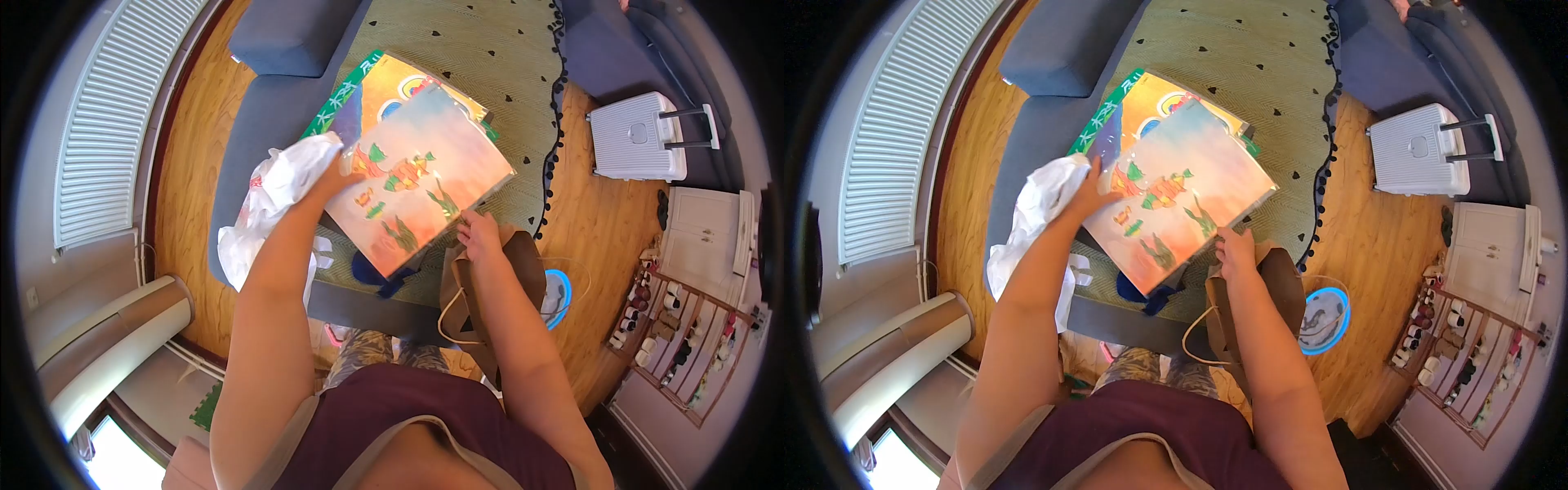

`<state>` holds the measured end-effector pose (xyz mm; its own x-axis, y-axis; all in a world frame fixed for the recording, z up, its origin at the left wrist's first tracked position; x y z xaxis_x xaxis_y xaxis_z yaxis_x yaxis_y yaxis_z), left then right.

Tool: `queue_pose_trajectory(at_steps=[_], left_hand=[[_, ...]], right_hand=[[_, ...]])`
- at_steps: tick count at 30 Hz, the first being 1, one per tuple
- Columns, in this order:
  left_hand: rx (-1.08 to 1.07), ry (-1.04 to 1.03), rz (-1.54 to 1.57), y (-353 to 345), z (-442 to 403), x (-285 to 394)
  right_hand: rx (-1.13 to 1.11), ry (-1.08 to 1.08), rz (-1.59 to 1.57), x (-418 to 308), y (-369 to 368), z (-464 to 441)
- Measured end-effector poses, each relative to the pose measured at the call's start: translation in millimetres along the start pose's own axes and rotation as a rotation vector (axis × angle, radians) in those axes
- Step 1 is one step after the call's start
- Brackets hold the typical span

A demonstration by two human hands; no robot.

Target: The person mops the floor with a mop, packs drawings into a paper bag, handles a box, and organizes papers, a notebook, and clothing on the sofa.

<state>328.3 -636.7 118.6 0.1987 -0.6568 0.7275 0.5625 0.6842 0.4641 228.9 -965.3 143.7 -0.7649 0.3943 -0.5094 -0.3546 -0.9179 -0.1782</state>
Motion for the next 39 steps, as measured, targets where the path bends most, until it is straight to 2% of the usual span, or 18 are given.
queue_pose_trajectory(at_steps=[2, 3, 5, 7, 8, 9, 11, 12, 14, 16, 18, 21, 24, 26, 32, 34, 37, 39], left_hand=[[-0.199, 0.291, -0.526, 18, 40, 100], [-0.197, 0.293, -0.528, 4, 39, 68], [0.28, -0.27, -0.85, -29, 38, 10], [0.131, -0.278, -0.866, -40, 48, 18], [-0.04, -0.108, -0.764, -27, 50, 42], [-0.041, -0.107, -0.762, -17, 53, 58], [0.024, 0.095, -0.227, 4, 49, 59], [0.301, -0.096, -0.311, -1, 33, 28], [0.099, 0.058, 0.256, -2, 23, 37], [0.116, 0.123, 0.227, -7, 11, 34], [0.127, 0.184, 0.193, -14, -2, 22], [0.042, 0.135, 0.138, -31, -19, 5], [0.093, 0.165, 0.13, -38, -35, -32], [0.183, 0.055, 0.154, -30, -42, -44], [0.044, 0.107, 0.411, -7, -14, 6], [0.274, 0.019, -0.024, 9, -5, 14], [0.396, -0.041, -0.182, 23, -4, 4], [0.224, 0.103, 0.058, 22, -10, -11]], right_hand=[[0.082, 0.006, 0.062, 3, -6, -1], [0.078, 0.006, 0.061, 2, -10, 3], [-0.14, 0.137, -0.005, -6, -24, 12], [-0.131, 0.214, -0.054, 13, -4, -28], [-0.141, 0.205, -0.093, 17, 2, -37], [-0.151, 0.195, -0.132, 20, 5, -41], [-0.103, 0.171, -0.088, 24, 6, -41], [-0.056, 0.154, -0.049, 23, 6, -41], [-0.051, 0.109, -0.008, 21, -4, -29], [-0.05, 0.065, 0.029, 27, -9, -28], [-0.152, 0.205, -0.032, 29, -8, -34], [-0.115, 0.186, -0.065, 29, -2, -35], [-0.126, 0.074, -0.091, 19, -16, -11], [-0.136, 0.078, -0.048, 26, -11, -17], [-0.042, -0.074, 0.22, 40, -6, -21], [-0.061, -0.087, 0.195, 41, -7, -19], [-0.255, -0.041, 0.104, 36, -20, -12], [-0.236, -0.059, 0.082, 31, -20, -8]])
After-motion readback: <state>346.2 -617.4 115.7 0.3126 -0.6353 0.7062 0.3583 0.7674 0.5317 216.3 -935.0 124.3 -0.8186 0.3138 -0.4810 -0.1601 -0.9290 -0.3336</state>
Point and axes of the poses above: each hand's wrist, its own z-axis away from the middle knuckle, its own y-axis out of the back of the hand, x = y × z, the point moved 4 cm from there along -z, towards the middle knuckle, and after that the axes turned 15 degrees about -x, right-handed, at the moved point
